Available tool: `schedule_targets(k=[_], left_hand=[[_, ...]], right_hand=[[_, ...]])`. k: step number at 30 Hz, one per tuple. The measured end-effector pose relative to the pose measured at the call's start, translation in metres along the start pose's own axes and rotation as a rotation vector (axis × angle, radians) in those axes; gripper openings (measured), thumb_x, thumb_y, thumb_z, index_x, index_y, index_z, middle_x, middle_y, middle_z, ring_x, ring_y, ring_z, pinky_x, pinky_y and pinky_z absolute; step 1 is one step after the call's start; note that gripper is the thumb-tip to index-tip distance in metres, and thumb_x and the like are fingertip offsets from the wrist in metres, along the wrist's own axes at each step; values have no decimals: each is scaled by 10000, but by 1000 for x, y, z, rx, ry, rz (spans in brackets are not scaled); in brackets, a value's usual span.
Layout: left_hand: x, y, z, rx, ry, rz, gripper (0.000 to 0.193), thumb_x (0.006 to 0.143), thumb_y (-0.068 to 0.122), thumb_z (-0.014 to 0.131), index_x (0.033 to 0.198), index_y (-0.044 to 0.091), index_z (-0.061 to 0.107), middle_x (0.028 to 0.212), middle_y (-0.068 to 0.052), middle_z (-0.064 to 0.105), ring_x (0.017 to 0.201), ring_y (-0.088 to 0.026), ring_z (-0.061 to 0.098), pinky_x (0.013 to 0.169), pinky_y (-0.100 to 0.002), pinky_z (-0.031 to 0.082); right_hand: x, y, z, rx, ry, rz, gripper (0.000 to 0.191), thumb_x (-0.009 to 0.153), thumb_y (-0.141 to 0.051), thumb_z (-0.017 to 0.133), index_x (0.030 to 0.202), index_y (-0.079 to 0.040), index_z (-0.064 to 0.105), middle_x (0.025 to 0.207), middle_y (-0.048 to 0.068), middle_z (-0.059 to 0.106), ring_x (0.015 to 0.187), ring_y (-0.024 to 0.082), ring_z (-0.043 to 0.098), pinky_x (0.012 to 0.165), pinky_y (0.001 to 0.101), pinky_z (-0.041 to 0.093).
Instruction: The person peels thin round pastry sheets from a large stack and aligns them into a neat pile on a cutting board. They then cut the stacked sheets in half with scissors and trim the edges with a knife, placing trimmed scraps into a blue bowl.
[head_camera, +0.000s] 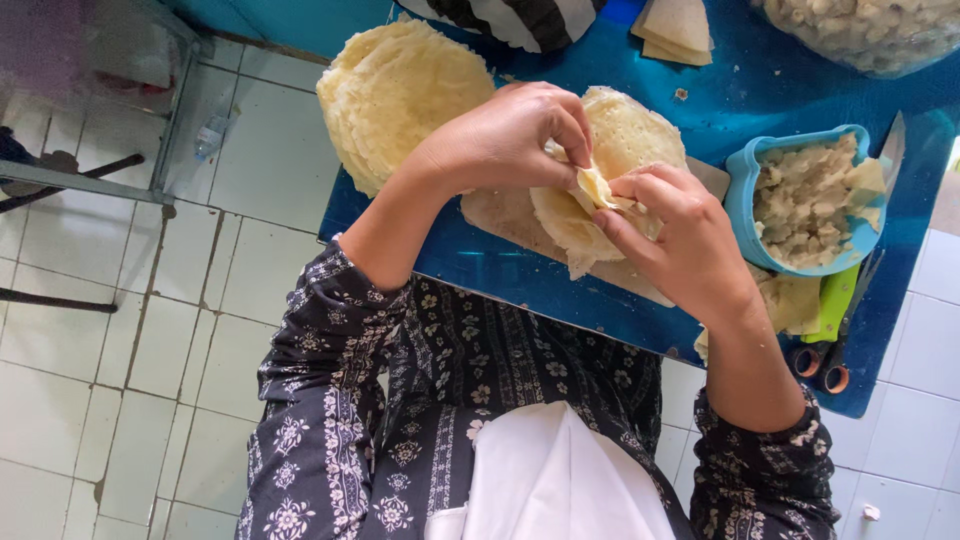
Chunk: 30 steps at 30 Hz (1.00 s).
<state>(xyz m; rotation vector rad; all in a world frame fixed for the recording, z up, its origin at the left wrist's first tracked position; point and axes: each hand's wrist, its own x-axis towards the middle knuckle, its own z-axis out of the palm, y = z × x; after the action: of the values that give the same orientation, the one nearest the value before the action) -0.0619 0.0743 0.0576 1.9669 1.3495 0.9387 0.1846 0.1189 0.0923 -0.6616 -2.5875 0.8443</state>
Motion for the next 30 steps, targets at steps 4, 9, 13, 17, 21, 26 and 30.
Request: schedule_targets(k=[4, 9, 13, 17, 21, 26, 30], left_hand=[[3, 0, 0, 33, 6, 30, 152, 785, 176, 806, 891, 68, 804, 982, -52, 735, 1007, -225, 683, 890, -363, 527], [5, 1, 5, 29, 74, 52, 151, 806, 178, 805, 898, 59, 796, 959, -63, 715, 1007, -245, 666, 871, -374, 535], [1, 7, 16, 111, 191, 75, 135, 877, 194, 796, 943, 76, 799, 1030, -70, 711, 1078, -262, 657, 930, -401, 531], [-27, 22, 51, 105, 491, 12, 332, 997, 228, 732, 1280, 70, 661, 1324, -127, 619, 1280, -320, 592, 1104, -432, 500], [-33, 18, 81, 341, 665, -335, 554, 1017, 354, 693, 1431, 19, 542, 1318, -162, 597, 1201, -352, 582, 1014, -476, 480], [-12, 8, 94, 446, 468, -641, 614, 883, 553, 739, 1187, 37, 605, 1126, -159, 614, 1049, -342, 624, 843, -484, 523], [8, 2, 88, 490, 426, -738, 617, 750, 536, 815, 1060, 52, 591, 1087, -133, 612, 1065, -336, 628, 822, -490, 534]], right_hand=[[1, -5, 2, -53, 37, 29, 290, 929, -206, 802, 1099, 6, 701, 1045, 153, 690, 963, 314, 663, 842, 399, 517], [1, -14, 23, -372, 204, -76, 396, 859, -222, 844, 1122, 21, 676, 1075, 187, 671, 995, 373, 649, 860, 454, 514], [-2, -11, 39, -401, 319, -77, 363, 912, -119, 785, 1231, 14, 671, 1212, 191, 695, 1101, 384, 670, 937, 449, 542], [-6, 2, 38, -189, 350, 122, 307, 992, -80, 801, 1276, 0, 713, 1086, 213, 729, 983, 359, 729, 853, 401, 575], [-6, 24, 19, 76, 417, 89, 285, 965, -12, 806, 1228, 23, 700, 1124, 162, 755, 1024, 244, 753, 894, 337, 587], [0, 50, -10, 713, 511, 256, 290, 928, -71, 837, 1187, -2, 726, 1135, 49, 755, 998, 112, 711, 921, 267, 586], [-8, 61, -32, 967, 542, 165, 369, 981, -43, 870, 1287, 60, 692, 1181, 135, 748, 1018, 190, 736, 931, 302, 605]])
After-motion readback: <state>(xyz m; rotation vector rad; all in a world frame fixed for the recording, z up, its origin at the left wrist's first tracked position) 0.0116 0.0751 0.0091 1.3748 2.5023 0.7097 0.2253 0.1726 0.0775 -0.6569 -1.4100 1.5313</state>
